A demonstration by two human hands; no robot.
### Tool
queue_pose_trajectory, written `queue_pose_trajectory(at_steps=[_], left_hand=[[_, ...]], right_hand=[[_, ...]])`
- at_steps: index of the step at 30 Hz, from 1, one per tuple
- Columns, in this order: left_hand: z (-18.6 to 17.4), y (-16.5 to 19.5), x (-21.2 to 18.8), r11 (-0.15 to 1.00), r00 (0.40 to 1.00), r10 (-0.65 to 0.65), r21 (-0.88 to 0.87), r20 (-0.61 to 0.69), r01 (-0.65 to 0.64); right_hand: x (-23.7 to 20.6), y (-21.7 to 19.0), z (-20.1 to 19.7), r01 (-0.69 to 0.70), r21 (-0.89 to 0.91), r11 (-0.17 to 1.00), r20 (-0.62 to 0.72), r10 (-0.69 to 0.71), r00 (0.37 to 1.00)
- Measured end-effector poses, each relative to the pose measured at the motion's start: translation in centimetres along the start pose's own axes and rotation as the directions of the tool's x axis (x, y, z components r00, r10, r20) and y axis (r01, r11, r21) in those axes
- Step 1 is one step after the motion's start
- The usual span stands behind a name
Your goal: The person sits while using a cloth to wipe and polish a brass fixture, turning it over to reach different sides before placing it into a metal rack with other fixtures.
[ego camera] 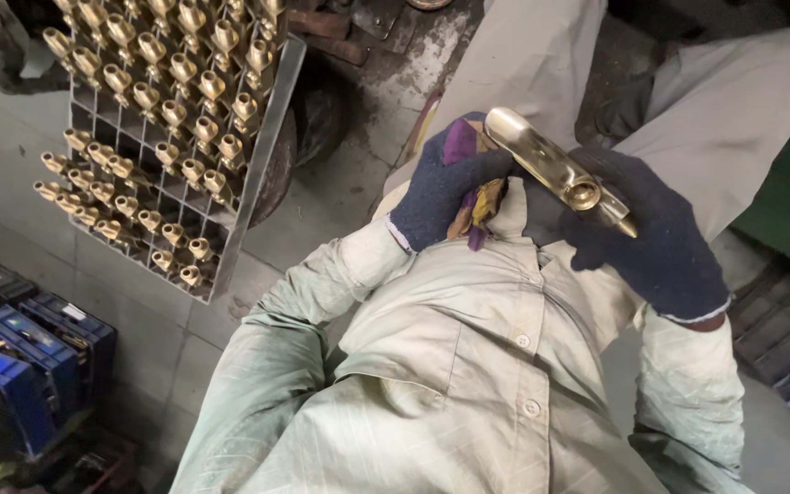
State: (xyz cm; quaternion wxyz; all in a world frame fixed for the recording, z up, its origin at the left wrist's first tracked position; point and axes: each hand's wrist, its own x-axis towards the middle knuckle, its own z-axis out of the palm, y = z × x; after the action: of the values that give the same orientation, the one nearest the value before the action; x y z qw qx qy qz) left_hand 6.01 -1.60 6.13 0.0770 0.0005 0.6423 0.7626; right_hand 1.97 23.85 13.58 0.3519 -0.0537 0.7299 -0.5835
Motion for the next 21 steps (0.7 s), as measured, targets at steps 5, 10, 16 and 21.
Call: queue_pose_trajectory(at_steps=[5, 10, 16, 21], left_hand=[[0.3, 0.1, -0.5, 0.825, 0.949, -0.316, -0.491, 0.008, 0.279], [0.6, -0.3, -0.6, 0.851, 0.937, -0.348, -0.425, -0.014, 0.31], [0.7, 0.6, -0.1, 0.967, 0.971, -0.239, -0.086, 0.015, 0.24], [0.9, 1.5, 1.1, 0.979, 0.951, -0.201, 0.036, 0.234, 0.199]], right_hand=[[-0.3, -0.9, 1.2, 0.019, -0.239, 0.971, -0.11, -0.047, 0.993], [-0.3, -0.6, 1.0, 0.212, -0.446, 0.87, -0.104, -0.286, 0.953], [-1.9, 0.1, -0.4, 0.058, -0.331, 0.942, -0.194, -0.129, 0.972], [-3.2, 0.8, -2.5, 0.045, -0.221, 0.974, -0.163, -0.082, 0.983]])
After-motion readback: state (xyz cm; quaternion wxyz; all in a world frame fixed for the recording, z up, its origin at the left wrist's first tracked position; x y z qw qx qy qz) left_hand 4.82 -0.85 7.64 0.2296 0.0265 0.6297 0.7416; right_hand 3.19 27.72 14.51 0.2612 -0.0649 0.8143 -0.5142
